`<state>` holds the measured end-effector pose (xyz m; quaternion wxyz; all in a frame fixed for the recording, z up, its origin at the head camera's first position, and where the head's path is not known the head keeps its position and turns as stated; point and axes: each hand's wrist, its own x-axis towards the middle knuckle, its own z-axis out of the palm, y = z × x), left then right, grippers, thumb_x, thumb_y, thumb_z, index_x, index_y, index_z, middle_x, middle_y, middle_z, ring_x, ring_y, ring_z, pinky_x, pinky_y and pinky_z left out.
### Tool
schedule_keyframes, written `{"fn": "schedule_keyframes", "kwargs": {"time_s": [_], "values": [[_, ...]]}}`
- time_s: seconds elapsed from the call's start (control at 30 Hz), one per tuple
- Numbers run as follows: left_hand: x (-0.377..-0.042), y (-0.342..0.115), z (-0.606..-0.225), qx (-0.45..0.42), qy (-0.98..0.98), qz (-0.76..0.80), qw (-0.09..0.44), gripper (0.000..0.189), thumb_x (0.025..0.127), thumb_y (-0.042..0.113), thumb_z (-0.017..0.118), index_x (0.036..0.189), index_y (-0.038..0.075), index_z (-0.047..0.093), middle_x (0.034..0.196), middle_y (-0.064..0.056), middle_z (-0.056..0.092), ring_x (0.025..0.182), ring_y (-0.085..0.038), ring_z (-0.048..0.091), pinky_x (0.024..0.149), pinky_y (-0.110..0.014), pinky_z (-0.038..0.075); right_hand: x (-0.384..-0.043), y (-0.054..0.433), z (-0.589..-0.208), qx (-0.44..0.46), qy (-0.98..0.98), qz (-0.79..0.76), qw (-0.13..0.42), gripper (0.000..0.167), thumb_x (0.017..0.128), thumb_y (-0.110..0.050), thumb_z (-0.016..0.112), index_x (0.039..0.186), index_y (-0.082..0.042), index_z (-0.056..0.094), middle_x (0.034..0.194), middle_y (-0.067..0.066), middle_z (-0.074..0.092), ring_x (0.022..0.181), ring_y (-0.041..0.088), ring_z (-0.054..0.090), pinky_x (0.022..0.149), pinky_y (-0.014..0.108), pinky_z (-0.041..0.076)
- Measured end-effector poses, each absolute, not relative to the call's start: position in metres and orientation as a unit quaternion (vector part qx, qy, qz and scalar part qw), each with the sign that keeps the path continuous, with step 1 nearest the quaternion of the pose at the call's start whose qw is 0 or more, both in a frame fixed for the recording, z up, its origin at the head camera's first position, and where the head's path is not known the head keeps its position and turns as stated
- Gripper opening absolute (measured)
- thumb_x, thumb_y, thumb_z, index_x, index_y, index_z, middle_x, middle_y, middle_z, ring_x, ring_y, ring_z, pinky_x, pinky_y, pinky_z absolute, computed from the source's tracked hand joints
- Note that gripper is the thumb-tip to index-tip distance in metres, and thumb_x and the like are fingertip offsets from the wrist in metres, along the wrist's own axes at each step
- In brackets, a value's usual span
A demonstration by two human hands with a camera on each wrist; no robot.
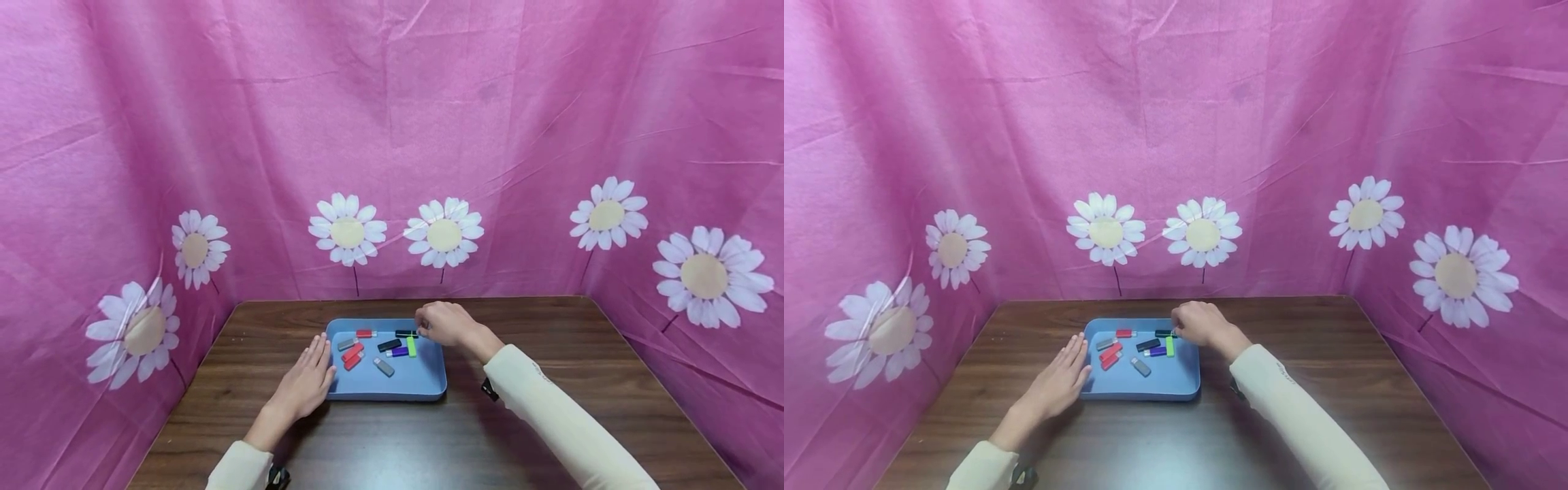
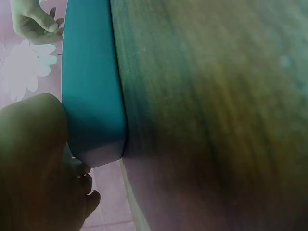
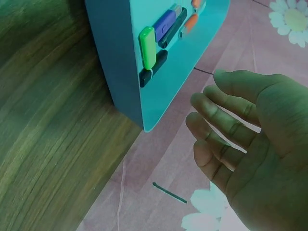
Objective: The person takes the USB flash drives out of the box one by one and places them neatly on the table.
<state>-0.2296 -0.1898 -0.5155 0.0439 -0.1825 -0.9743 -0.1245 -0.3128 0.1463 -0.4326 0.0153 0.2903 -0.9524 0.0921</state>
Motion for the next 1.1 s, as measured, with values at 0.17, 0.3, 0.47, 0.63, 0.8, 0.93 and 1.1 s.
{"fn": "schedule_keyframes", "kwargs": {"time_s": [0.17, 0.3, 0.47, 0.63, 0.8, 0.93, 1.1], "values": [[-0.229, -0.189, -0.515, -0.177, -0.975, -0.134, 0.024, 0.063, 0.113, 0.028, 0.048, 0.160, -0.012, 0.035, 0.174, -0.028, 0.025, 0.163, -0.044, 0.022, 0.132, -0.059, 0.026, -0.316, 0.137, -0.433, 0.282, -0.955, 0.092, 0.001, 0.012, 0.097, -0.021, 0.078, 0.107, -0.015, 0.081, 0.093, -0.005, 0.076, 0.082, 0.012, 0.065, 0.071, 0.036, 0.058], [-0.229, -0.189, -0.515, -0.176, -0.973, -0.145, 0.016, 0.064, 0.113, 0.026, 0.048, 0.161, -0.012, 0.033, 0.174, -0.028, 0.023, 0.163, -0.045, 0.021, 0.131, -0.061, 0.025, -0.317, 0.128, -0.431, 0.284, -0.955, 0.085, -0.011, 0.009, 0.097, -0.020, 0.078, 0.104, -0.014, 0.080, 0.089, -0.005, 0.073, 0.078, 0.013, 0.062, 0.070, 0.037, 0.057], [-0.229, -0.191, -0.514, -0.178, -0.973, -0.148, 0.007, 0.063, 0.113, 0.026, 0.047, 0.162, -0.012, 0.031, 0.175, -0.028, 0.021, 0.164, -0.045, 0.020, 0.132, -0.060, 0.024, -0.319, 0.119, -0.435, 0.287, -0.955, 0.075, -0.025, 0.009, 0.097, -0.021, 0.078, 0.102, -0.014, 0.080, 0.084, -0.004, 0.068, 0.076, 0.013, 0.058, 0.068, 0.035, 0.054], [-0.229, -0.191, -0.512, -0.179, -0.973, -0.145, 0.002, 0.063, 0.114, 0.026, 0.047, 0.162, -0.011, 0.031, 0.175, -0.027, 0.021, 0.164, -0.045, 0.019, 0.133, -0.060, 0.023, -0.322, 0.114, -0.440, 0.288, -0.955, 0.069, -0.031, 0.010, 0.097, -0.021, 0.079, 0.103, -0.013, 0.079, 0.084, -0.004, 0.068, 0.075, 0.014, 0.058, 0.068, 0.035, 0.054], [-0.228, -0.190, -0.511, -0.173, -0.974, -0.143, -0.006, 0.064, 0.114, 0.027, 0.046, 0.163, -0.010, 0.030, 0.176, -0.026, 0.020, 0.165, -0.043, 0.019, 0.133, -0.059, 0.021, -0.326, 0.108, -0.446, 0.287, -0.954, 0.070, -0.048, 0.016, 0.096, -0.019, 0.079, 0.110, -0.010, 0.081, 0.093, -0.002, 0.075, 0.078, 0.014, 0.059, 0.076, 0.038, 0.058], [-0.227, -0.189, -0.509, -0.174, -0.974, -0.148, -0.005, 0.063, 0.113, 0.025, 0.047, 0.162, -0.011, 0.030, 0.175, -0.027, 0.020, 0.164, -0.044, 0.019, 0.133, -0.059, 0.021, -0.327, 0.104, -0.448, 0.276, -0.956, 0.066, -0.068, 0.015, 0.095, -0.018, 0.080, 0.108, -0.010, 0.080, 0.094, -0.001, 0.075, 0.077, 0.016, 0.058, 0.078, 0.039, 0.058], [-0.228, -0.190, -0.512, -0.180, -0.971, -0.158, 0.007, 0.064, 0.113, 0.025, 0.048, 0.161, -0.013, 0.032, 0.174, -0.030, 0.022, 0.163, -0.047, 0.020, 0.132, -0.061, 0.022, -0.327, 0.100, -0.448, 0.263, -0.960, 0.038, -0.085, 0.015, 0.095, -0.022, 0.081, 0.107, -0.012, 0.080, 0.094, -0.001, 0.074, 0.078, 0.016, 0.057, 0.077, 0.038, 0.056]]}}
